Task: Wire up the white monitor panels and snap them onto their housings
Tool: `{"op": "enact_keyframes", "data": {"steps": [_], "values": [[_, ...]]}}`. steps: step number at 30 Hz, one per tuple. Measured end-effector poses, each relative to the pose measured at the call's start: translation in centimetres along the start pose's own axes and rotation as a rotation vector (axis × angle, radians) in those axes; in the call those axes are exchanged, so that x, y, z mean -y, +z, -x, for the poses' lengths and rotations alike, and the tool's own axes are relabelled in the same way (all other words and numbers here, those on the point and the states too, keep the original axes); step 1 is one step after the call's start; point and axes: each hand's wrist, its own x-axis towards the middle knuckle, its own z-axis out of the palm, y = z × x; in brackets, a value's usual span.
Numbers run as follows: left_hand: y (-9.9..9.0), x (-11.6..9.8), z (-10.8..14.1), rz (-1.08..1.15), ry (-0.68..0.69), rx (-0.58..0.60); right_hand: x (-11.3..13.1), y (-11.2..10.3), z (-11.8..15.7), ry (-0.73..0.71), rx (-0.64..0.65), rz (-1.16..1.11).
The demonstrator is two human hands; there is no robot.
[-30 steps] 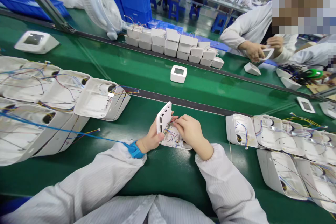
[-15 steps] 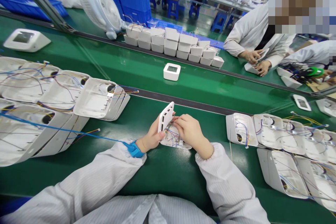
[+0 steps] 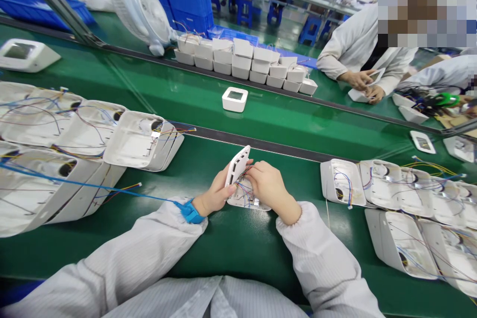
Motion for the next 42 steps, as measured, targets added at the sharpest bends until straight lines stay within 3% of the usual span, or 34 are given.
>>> {"op": "enact_keyframes", "data": {"steps": [9,14,17,20,25,33,36,42], "values": [[0.2,-0.3,-0.2,0.039,-0.025,0.001,0.3,0.3,0.0,0.035,-0.003,0.064],[0.2,0.2,-0.1,0.08,-0.048,-0.05,0.2,-1.4,-0.3,0.127,0.035,-0.169],[0.2,0.3,-0.1,0.088,-0.063,-0.046,0.5,-3.1,-0.4,0.097,0.169,-0.396],[0.2,0.4,-0.1,0.124,-0.064,-0.037,1.0,-4.3,-0.4,0.025,0.303,-0.423],[0.2,0.1,-0.1,0.141,-0.081,-0.035,0.2,-5.2,-0.2,0.1,0.414,-0.487],[0.2,0.3,-0.2,0.122,-0.042,-0.009,-0.8,-5.2,-0.2,0.156,0.419,-0.721],[0.2,0.4,-0.1,0.11,-0.032,0.001,-0.6,-4.4,-0.3,0.053,0.382,-0.659],[0.5,-0.2,-0.3,0.089,-0.022,0.008,-0.8,-2.7,-0.1,-0.137,0.296,-0.206]]}}
